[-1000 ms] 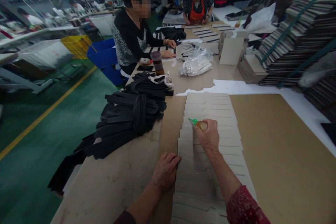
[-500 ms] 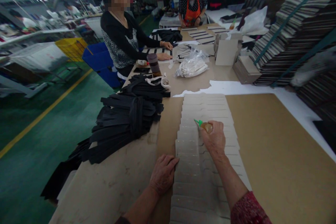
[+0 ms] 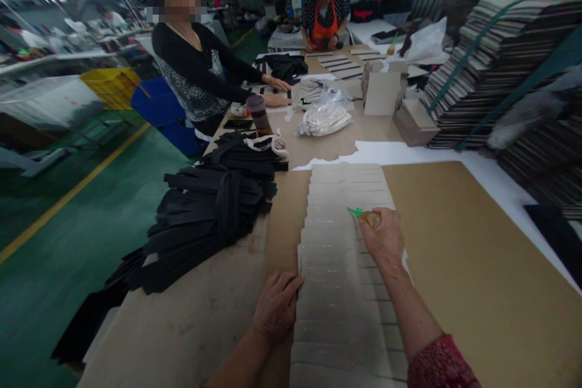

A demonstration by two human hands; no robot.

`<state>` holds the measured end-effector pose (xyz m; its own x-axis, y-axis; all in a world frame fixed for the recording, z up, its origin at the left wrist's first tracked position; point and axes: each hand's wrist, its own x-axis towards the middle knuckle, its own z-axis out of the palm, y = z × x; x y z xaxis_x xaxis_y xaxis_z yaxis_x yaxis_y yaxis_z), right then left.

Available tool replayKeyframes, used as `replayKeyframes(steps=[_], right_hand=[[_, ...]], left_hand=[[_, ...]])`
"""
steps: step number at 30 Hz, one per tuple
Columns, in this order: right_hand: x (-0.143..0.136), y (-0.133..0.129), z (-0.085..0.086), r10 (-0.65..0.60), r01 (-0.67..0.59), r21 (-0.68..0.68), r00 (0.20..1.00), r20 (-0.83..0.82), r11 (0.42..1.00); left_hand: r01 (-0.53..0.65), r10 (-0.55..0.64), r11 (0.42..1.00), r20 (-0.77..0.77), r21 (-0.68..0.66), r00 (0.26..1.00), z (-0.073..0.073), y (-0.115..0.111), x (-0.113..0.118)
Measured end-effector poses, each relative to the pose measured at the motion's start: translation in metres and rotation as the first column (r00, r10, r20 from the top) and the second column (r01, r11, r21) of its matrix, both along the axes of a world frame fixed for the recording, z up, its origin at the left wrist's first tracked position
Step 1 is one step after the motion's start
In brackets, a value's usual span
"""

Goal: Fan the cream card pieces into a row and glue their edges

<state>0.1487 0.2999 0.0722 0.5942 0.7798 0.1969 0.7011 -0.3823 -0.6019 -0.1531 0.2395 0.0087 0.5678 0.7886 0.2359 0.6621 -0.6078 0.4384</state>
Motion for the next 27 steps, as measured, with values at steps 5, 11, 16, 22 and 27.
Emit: replayKeyframes(steps=[5, 11, 16, 22, 27], right_hand=[[0.011, -0.003, 0.001, -0.038, 0.037, -0.01, 0.999, -0.02, 0.999], [0.019, -0.007, -0.002, -0.07, 0.071, 0.013, 0.997, -0.025, 0.997], [0.031, -0.011, -0.003, -0.109, 0.108, 0.032, 0.994, 0.003, 0.994], [0.055, -0.018, -0.004, -0.135, 0.134, 0.043, 0.99, 0.037, 0.99], [0.069, -0.022, -0.004, -0.149, 0.146, 0.061, 0.988, 0.037, 0.987]], left_hand=[[-0.003, 0.003, 1.0, -0.003, -0.014, 1.0, -0.002, 0.0, -0.002], [0.008, -0.008, 1.0, -0.003, -0.008, 1.0, -0.002, 0.002, -0.002], [0.012, -0.012, 1.0, -0.028, 0.002, 1.0, -0.004, 0.003, -0.004], [0.008, -0.007, 0.999, -0.028, 0.034, 1.0, -0.008, 0.004, -0.007], [0.022, -0.021, 0.998, -0.012, 0.054, 1.0, -0.009, 0.005, -0.007]])
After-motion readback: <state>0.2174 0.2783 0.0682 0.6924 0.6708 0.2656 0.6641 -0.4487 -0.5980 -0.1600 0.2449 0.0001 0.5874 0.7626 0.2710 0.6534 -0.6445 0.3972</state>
